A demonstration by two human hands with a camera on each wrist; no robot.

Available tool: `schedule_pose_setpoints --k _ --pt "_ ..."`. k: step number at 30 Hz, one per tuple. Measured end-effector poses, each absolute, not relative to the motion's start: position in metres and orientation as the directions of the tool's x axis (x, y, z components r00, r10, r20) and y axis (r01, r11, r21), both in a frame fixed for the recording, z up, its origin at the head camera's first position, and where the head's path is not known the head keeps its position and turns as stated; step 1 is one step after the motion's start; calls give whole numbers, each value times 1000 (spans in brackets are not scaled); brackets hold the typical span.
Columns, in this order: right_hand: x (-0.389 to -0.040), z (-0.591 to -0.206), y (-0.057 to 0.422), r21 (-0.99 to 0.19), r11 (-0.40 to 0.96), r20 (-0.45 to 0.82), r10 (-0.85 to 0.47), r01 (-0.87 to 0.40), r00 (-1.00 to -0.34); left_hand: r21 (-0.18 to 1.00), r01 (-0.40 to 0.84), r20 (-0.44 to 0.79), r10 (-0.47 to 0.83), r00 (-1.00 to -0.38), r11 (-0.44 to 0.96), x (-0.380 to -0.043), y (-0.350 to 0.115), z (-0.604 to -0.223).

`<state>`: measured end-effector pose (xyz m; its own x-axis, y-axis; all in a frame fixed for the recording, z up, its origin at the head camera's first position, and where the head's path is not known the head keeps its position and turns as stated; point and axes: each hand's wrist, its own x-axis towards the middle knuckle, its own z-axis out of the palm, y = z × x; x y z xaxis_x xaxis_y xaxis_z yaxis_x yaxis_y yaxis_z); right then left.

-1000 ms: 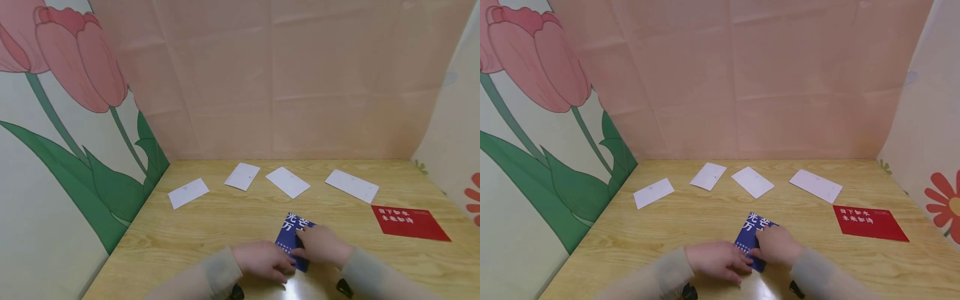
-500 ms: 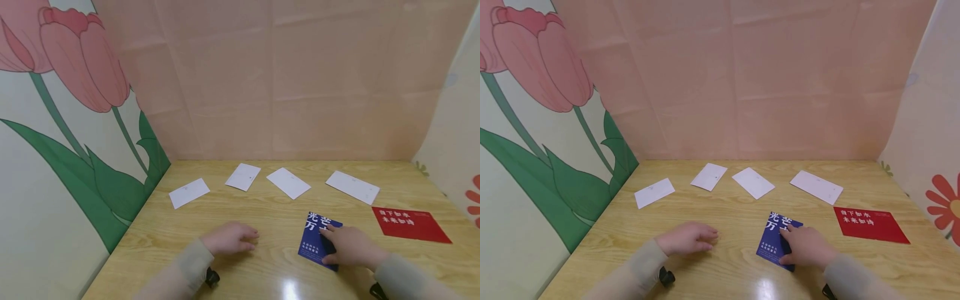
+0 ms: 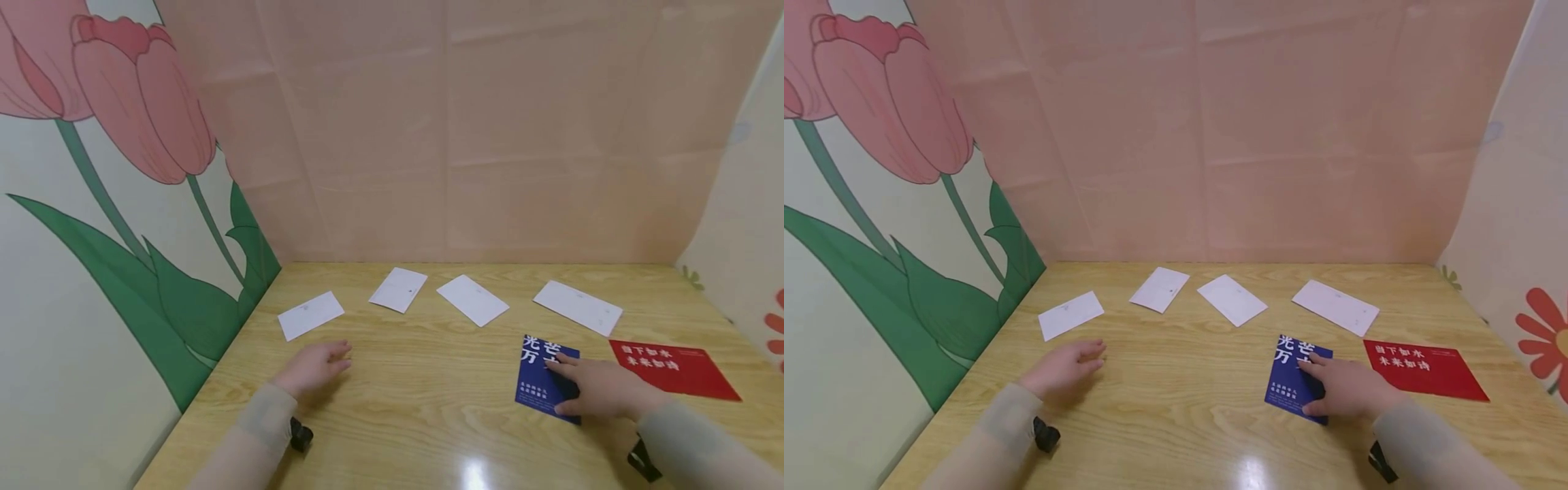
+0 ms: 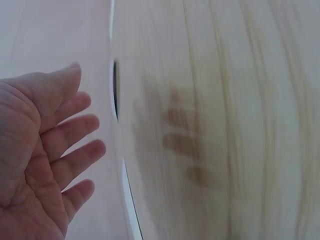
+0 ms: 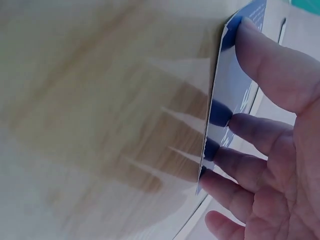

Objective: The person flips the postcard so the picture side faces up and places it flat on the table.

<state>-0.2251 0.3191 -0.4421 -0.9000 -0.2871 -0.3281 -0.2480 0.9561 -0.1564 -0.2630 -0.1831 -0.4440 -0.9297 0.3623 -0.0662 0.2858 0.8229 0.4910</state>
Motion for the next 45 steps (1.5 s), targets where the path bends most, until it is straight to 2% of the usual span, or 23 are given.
schedule_pose_setpoints --k 4,8,16,27,31,37,45 --pt "-234 -444 325 -167 958 -347 -280 -234 -895 474 218 -37 266 -963 853 -267 -206 -446" --pt "-241 -446 330 -157 961 -351 -269 -227 -897 442 203 0 227 -974 874 -273 -227 -445" --pt "-246 -446 343 -152 963 -351 -265 -224 -898 404 117 -17 135 -991 907 -287 -256 -454" --pt "-254 -452 352 -151 957 -339 -284 -247 -897 345 80 -58 107 -993 935 -302 -265 -457" --pt "-255 -452 350 -152 956 -338 -289 -251 -896 291 86 -88 117 -989 953 -309 -262 -454" --pt "-252 -450 348 -147 961 -349 -271 -233 -897 280 123 -117 161 -980 952 -319 -255 -457" --pt "-251 -444 344 -145 968 -371 -244 -204 -896 250 113 -179 160 -971 962 -314 -253 -459"
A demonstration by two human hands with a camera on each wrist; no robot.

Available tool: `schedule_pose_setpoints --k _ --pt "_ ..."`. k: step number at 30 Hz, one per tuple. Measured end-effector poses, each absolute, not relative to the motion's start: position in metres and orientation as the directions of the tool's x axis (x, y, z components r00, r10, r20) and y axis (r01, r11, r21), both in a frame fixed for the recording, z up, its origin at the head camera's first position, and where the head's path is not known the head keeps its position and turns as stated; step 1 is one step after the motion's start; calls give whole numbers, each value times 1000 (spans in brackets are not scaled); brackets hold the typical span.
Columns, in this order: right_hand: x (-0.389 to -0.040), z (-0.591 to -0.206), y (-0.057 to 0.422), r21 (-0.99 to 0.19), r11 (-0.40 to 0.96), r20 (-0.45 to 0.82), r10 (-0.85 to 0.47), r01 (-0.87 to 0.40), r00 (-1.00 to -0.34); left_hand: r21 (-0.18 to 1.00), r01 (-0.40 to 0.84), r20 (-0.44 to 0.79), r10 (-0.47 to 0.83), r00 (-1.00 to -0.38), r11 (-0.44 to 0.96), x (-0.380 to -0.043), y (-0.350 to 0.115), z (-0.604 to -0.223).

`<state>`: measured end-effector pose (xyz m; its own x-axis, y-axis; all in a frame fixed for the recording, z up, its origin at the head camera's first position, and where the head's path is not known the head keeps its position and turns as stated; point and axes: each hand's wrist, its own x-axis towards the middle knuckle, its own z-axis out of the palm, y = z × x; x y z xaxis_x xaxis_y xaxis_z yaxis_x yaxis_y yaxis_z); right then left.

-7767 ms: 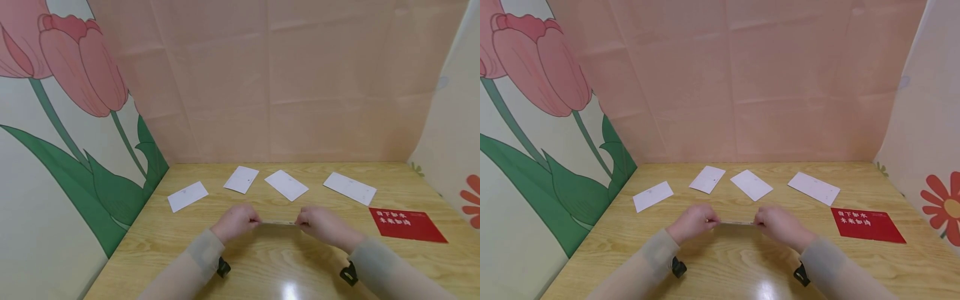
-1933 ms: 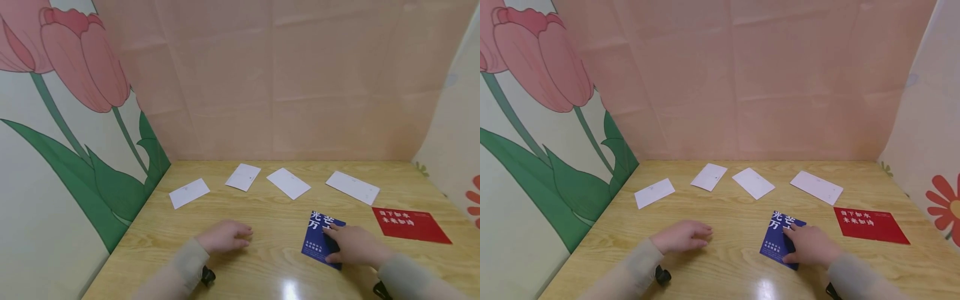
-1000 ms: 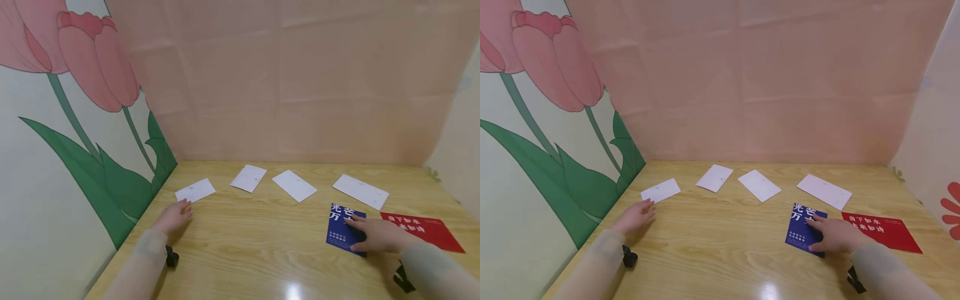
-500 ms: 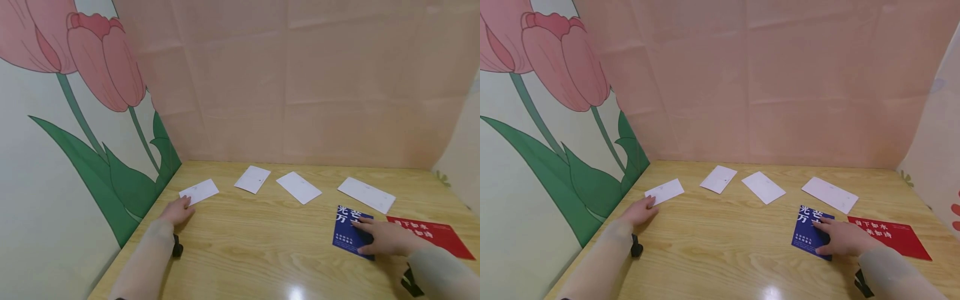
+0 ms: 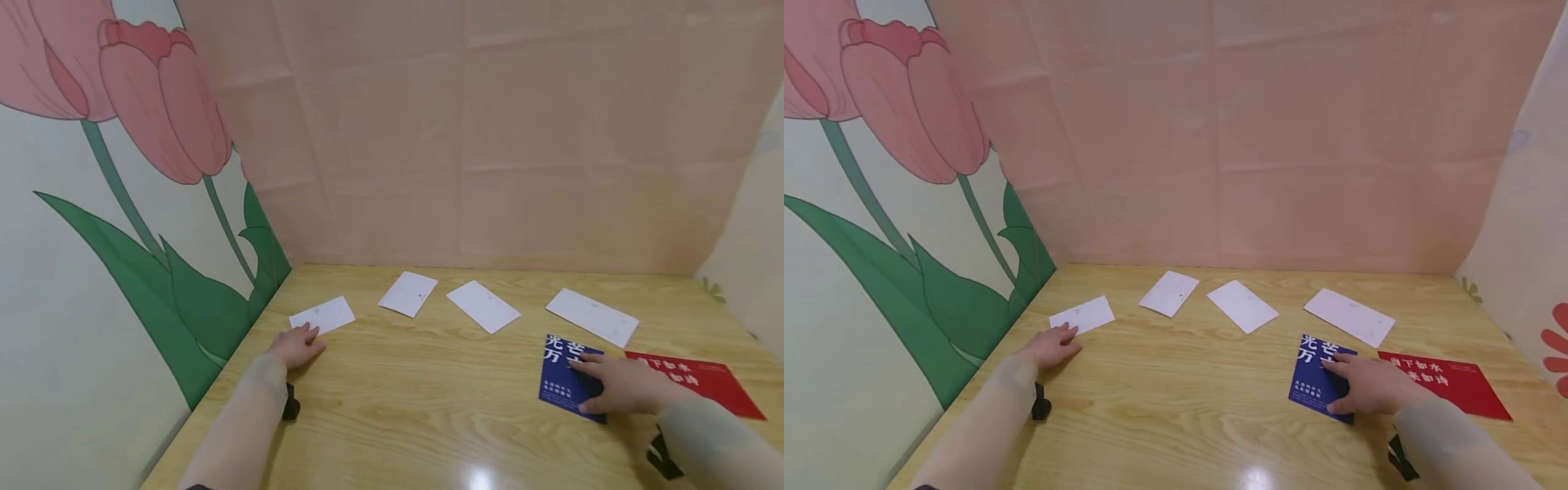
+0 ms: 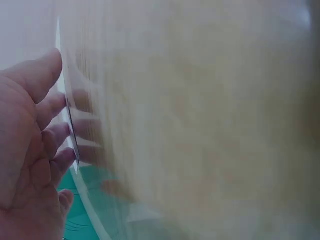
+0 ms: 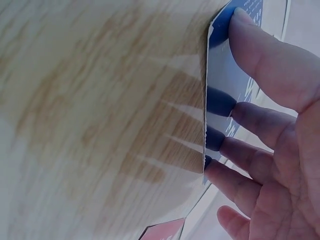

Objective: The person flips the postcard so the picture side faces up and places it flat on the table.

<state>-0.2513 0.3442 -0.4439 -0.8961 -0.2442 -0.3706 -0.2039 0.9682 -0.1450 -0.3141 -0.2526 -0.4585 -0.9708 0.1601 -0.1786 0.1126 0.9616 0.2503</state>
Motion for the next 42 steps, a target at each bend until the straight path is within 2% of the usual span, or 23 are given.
schedule_pose_setpoints --k 12,18,27,37,42 --pt "-253 -443 346 -134 962 -352 -270 -237 -896 246 172 -243 232 -942 954 -285 -255 -457" --pt "-257 -445 350 -138 953 -324 -302 -271 -896 237 272 -237 327 -915 933 -266 -244 -456" --pt "-261 -443 361 -168 938 -333 -343 -303 -878 214 446 -244 490 -837 869 -247 -203 -455" --pt "-266 -443 369 -155 937 -340 -348 -312 -874 184 597 -264 624 -735 781 -226 -148 -446" --pt "-266 -442 369 -190 928 -338 -368 -321 -866 182 646 -258 670 -696 741 -218 -124 -446"
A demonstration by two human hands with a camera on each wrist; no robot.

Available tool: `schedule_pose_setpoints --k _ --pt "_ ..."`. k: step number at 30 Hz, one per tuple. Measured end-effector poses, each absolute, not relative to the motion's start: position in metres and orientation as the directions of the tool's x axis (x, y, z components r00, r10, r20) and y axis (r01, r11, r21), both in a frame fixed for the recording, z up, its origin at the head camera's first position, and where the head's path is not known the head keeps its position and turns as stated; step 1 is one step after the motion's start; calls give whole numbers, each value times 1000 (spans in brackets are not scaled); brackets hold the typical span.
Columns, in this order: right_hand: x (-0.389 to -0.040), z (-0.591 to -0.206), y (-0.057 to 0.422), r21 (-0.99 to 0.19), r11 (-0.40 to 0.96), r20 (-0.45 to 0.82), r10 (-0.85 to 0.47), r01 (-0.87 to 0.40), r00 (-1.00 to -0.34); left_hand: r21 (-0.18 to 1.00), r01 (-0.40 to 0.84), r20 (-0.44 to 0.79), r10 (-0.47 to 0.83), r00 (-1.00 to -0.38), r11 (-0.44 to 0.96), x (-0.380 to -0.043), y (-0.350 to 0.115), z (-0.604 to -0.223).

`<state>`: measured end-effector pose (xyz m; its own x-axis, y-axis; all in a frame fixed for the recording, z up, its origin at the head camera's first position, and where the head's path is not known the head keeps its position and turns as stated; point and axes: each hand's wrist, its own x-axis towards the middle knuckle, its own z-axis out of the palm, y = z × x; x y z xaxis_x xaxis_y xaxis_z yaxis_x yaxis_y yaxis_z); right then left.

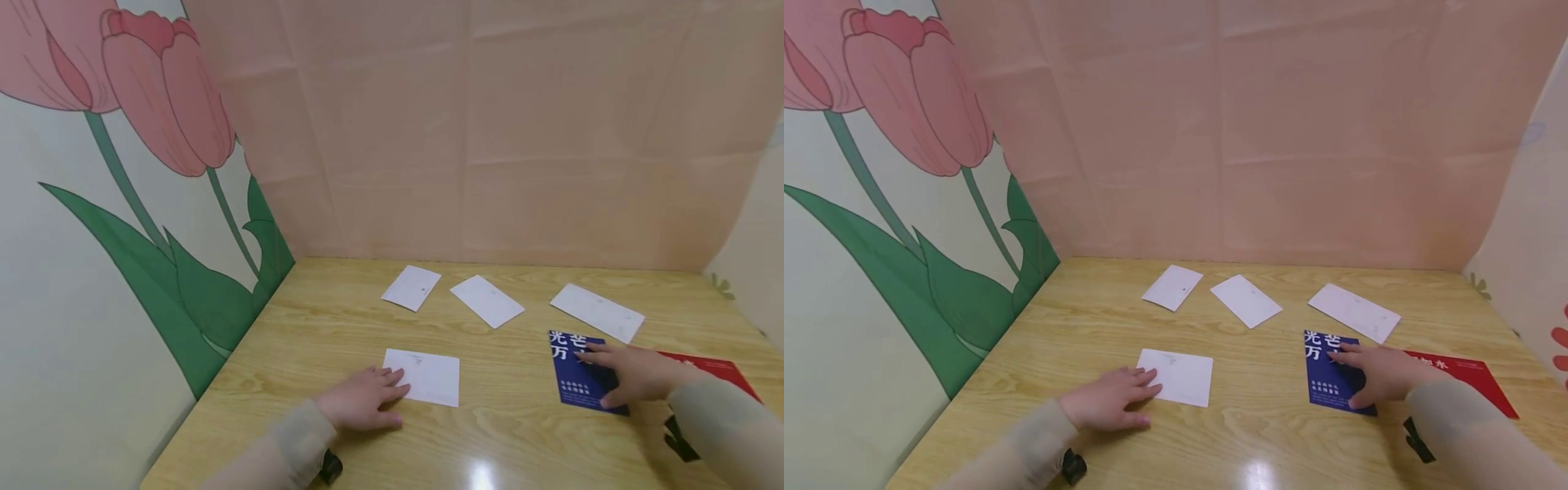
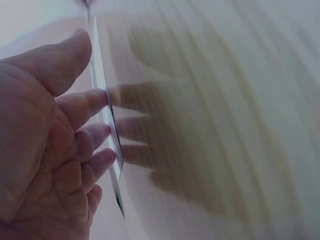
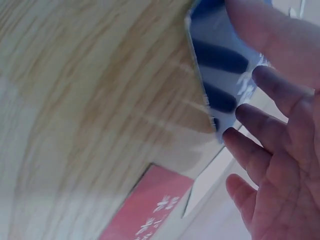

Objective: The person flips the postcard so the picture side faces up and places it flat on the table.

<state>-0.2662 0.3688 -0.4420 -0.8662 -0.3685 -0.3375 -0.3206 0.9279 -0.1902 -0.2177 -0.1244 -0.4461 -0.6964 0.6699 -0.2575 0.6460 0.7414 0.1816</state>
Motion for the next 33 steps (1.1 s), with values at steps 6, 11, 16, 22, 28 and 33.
schedule_pose_setpoints --k 6,11,16,22,28,33 --pt "-260 -429 356 -246 908 -269 -399 -338 -877 147 691 -248 702 -668 708 -212 -100 -447" --pt "-252 -422 332 -214 883 -165 -455 -418 -875 132 702 -243 709 -662 700 -207 -81 -445" --pt "-245 -426 303 -207 847 -101 -517 -490 -850 134 689 -224 699 -679 712 -204 -66 -449" --pt "-239 -431 263 -313 830 -134 -519 -461 -844 133 681 -220 691 -688 720 -200 -56 -450" --pt "-243 -438 236 -347 838 -105 -482 -422 -870 138 671 -229 682 -694 729 -193 -53 -447" --pt "-251 -442 220 -391 863 -130 -396 -320 -909 140 672 -226 684 -694 727 -191 -53 -447"
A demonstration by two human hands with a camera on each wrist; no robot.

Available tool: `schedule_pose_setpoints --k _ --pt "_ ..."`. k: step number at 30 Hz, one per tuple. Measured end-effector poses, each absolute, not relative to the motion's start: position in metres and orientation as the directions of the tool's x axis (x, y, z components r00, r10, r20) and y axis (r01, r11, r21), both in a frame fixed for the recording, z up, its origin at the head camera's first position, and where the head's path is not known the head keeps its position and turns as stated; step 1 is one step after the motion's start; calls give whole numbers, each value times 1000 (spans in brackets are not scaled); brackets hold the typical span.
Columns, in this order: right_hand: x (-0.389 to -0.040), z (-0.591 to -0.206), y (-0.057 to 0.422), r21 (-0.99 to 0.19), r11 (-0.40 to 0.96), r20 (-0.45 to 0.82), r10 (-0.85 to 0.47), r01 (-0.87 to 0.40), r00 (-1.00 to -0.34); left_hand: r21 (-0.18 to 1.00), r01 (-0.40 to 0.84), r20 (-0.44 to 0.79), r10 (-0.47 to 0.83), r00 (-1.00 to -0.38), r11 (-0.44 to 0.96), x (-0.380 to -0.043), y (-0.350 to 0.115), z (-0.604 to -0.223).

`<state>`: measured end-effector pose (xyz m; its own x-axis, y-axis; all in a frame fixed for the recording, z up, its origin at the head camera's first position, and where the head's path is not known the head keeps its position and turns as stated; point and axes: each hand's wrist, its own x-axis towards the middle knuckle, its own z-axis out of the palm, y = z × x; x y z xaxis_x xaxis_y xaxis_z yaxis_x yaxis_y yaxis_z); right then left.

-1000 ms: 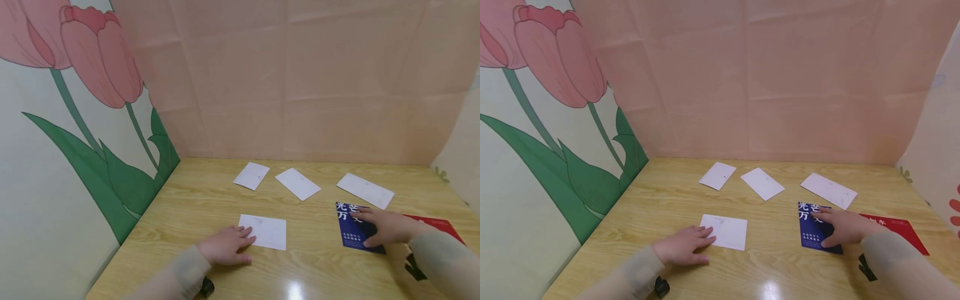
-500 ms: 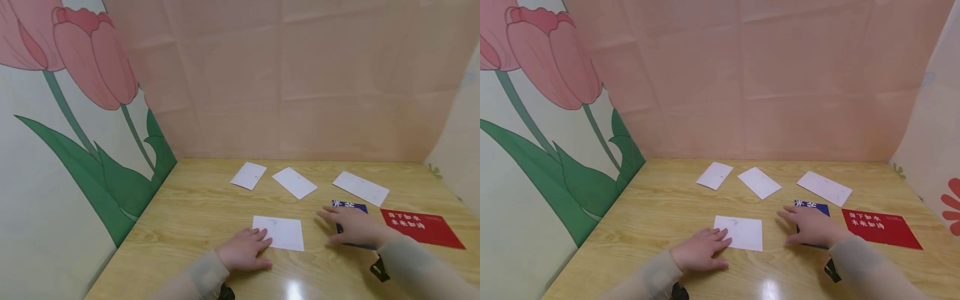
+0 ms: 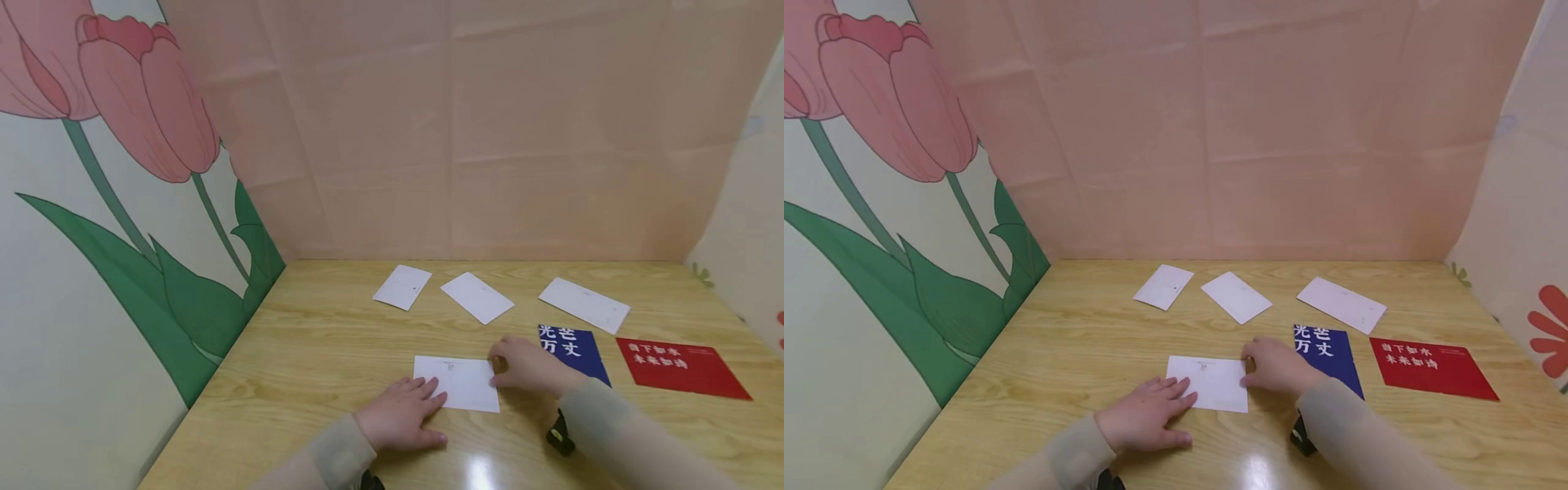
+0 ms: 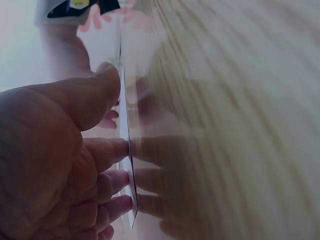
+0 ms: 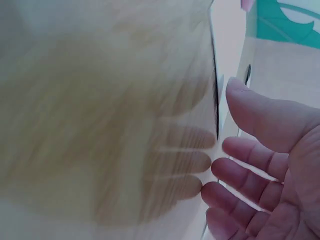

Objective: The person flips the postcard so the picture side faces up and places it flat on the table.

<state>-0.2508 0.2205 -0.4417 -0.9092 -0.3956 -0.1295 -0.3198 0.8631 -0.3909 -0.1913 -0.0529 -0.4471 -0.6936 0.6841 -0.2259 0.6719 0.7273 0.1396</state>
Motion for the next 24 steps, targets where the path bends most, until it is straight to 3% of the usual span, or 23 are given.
schedule_pose_setpoints --k 7,24 --pt "-259 -443 208 -456 860 -183 -343 -230 -921 138 682 -211 694 -688 718 -192 -54 -447" --pt "-261 -443 204 -440 872 -189 -324 -215 -927 145 729 -206 741 -639 669 -210 -46 -439"
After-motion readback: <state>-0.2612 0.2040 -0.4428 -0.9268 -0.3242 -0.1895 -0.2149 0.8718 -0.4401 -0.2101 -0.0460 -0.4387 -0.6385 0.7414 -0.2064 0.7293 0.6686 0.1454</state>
